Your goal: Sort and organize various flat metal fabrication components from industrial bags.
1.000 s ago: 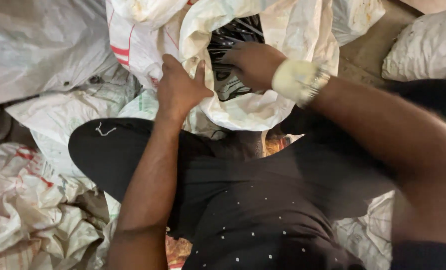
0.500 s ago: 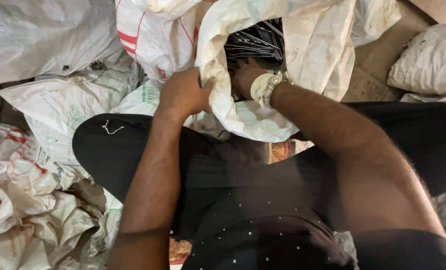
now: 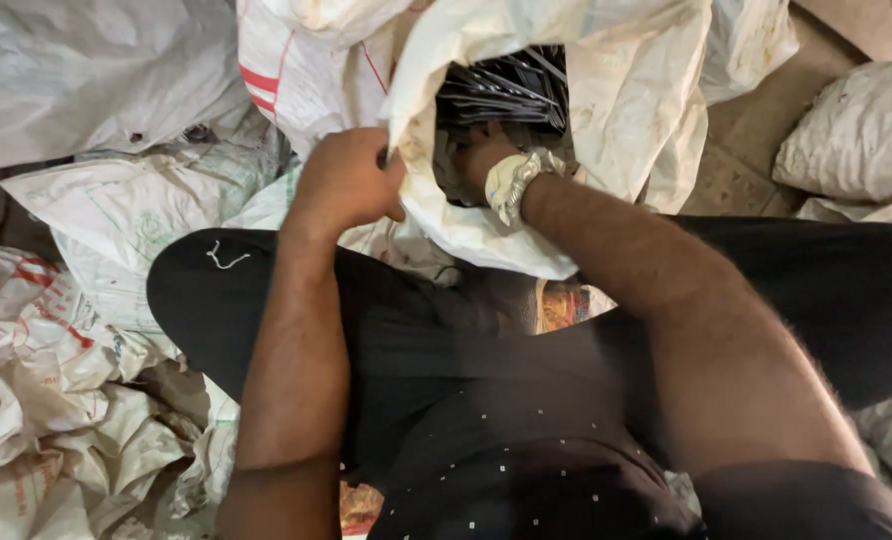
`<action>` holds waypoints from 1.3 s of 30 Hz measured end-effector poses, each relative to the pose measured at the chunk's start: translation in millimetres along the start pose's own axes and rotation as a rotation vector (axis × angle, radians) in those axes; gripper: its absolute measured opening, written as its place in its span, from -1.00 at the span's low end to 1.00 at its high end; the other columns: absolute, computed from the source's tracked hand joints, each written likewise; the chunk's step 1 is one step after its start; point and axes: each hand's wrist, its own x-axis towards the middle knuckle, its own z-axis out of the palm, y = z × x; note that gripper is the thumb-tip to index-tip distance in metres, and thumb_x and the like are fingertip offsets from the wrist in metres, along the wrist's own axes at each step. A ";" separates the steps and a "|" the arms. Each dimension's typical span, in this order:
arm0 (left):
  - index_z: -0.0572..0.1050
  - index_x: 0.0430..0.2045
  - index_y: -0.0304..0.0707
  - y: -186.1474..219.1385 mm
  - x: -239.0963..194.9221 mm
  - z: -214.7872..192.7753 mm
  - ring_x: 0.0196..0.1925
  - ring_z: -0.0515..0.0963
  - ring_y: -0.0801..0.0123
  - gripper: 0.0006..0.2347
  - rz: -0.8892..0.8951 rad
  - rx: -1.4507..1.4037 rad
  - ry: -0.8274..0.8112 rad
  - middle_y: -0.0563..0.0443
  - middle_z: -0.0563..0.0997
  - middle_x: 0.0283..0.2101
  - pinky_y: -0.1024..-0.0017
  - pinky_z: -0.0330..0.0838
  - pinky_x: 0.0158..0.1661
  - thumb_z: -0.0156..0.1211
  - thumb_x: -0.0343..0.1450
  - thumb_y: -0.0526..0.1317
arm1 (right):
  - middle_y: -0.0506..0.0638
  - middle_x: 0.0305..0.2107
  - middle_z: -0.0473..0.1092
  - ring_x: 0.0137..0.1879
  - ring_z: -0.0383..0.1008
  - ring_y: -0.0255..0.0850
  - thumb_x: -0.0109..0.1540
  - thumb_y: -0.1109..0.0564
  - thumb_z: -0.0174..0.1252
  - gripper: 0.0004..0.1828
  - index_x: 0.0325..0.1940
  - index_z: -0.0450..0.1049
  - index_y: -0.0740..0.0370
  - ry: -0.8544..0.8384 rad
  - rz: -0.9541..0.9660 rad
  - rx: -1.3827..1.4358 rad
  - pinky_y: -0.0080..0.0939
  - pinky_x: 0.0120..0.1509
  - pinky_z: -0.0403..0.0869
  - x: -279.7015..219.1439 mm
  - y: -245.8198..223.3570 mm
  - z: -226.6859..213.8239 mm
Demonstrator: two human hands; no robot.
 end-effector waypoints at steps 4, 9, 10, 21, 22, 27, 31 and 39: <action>0.59 -0.36 -0.28 11.7 0.4 -4.0 -0.40 0.73 0.14 -0.77 -0.009 -0.117 -0.150 -0.13 0.69 -0.56 0.22 0.55 -0.19 0.06 0.40 -0.11 | 0.33 -0.05 0.48 0.19 0.32 0.32 0.15 0.03 0.16 -0.65 -0.06 0.56 0.24 0.279 0.018 0.086 0.32 0.25 0.28 -5.7 2.2 24.7; 0.56 -0.27 -0.29 14.5 -1.7 -3.9 -0.48 0.75 0.13 -0.74 -0.036 -0.303 -0.183 -0.10 0.66 -0.51 0.26 0.60 -0.25 0.03 0.39 -0.09 | 0.28 -0.09 0.49 0.16 0.36 0.25 0.15 0.05 0.14 -0.66 -0.11 0.56 0.33 0.411 -0.064 0.027 0.38 0.25 0.26 -10.5 -10.4 8.0; 0.57 -0.28 -0.28 13.7 0.4 -3.3 -0.49 0.76 0.16 -0.74 -0.038 -0.303 -0.175 -0.09 0.68 -0.53 0.27 0.59 -0.23 0.03 0.39 -0.10 | 0.27 -0.12 0.49 0.12 0.37 0.23 0.09 0.04 0.14 -0.60 -0.11 0.57 0.34 0.424 -0.067 -0.058 0.42 0.21 0.25 -7.8 -12.2 7.3; 0.59 -0.27 -0.22 0.9 15.2 10.3 -0.48 0.75 0.15 -0.74 -0.012 -0.264 -0.169 -0.09 0.67 -0.58 0.26 0.57 -0.22 0.04 0.37 -0.09 | 0.17 -0.01 0.49 0.23 0.31 0.19 0.06 0.10 0.19 -0.52 0.06 0.52 0.24 0.182 -0.106 0.035 0.48 0.26 0.20 -27.2 -6.9 -39.9; 0.61 -0.32 -0.29 -4.1 19.1 16.2 -0.41 0.72 0.08 -0.74 0.076 -0.155 -0.093 -0.12 0.66 -0.52 0.19 0.54 -0.22 0.12 0.38 -0.07 | 0.18 0.02 0.47 0.23 0.29 0.18 0.00 0.06 0.23 -0.43 0.09 0.50 0.27 0.161 -0.112 -0.030 0.45 0.24 0.19 -25.7 -6.5 -41.1; 0.57 -0.26 -0.24 12.9 10.3 2.3 -0.42 0.77 0.11 -0.75 -0.043 -0.253 -0.192 -0.11 0.68 -0.56 0.24 0.57 -0.17 0.05 0.37 -0.10 | 0.16 0.11 0.43 0.26 0.26 0.13 -0.01 0.01 0.28 -0.31 0.19 0.47 0.30 0.208 -0.109 -0.143 0.48 0.25 0.16 -20.1 -0.5 -6.4; 0.60 -0.31 -0.32 3.5 13.7 12.1 -0.29 0.71 0.03 -0.74 0.079 -0.113 -0.089 -0.15 0.67 -0.49 0.14 0.53 -0.14 0.16 0.37 -0.08 | 0.15 0.11 0.43 0.29 0.26 0.14 0.05 0.05 0.25 -0.34 0.24 0.46 0.26 0.182 -0.088 -0.118 0.58 0.34 0.09 -21.2 -4.8 -19.3; 0.60 -0.29 -0.34 -10.3 26.7 30.4 -0.22 0.67 -0.10 -0.73 0.163 -0.098 0.008 -0.26 0.67 -0.38 0.06 0.50 -0.10 0.16 0.38 -0.08 | 0.22 0.06 0.46 0.25 0.35 0.15 -0.05 -0.02 0.24 -0.37 0.08 0.51 0.24 0.242 -0.161 -0.252 0.46 0.25 0.19 -21.5 1.6 -22.2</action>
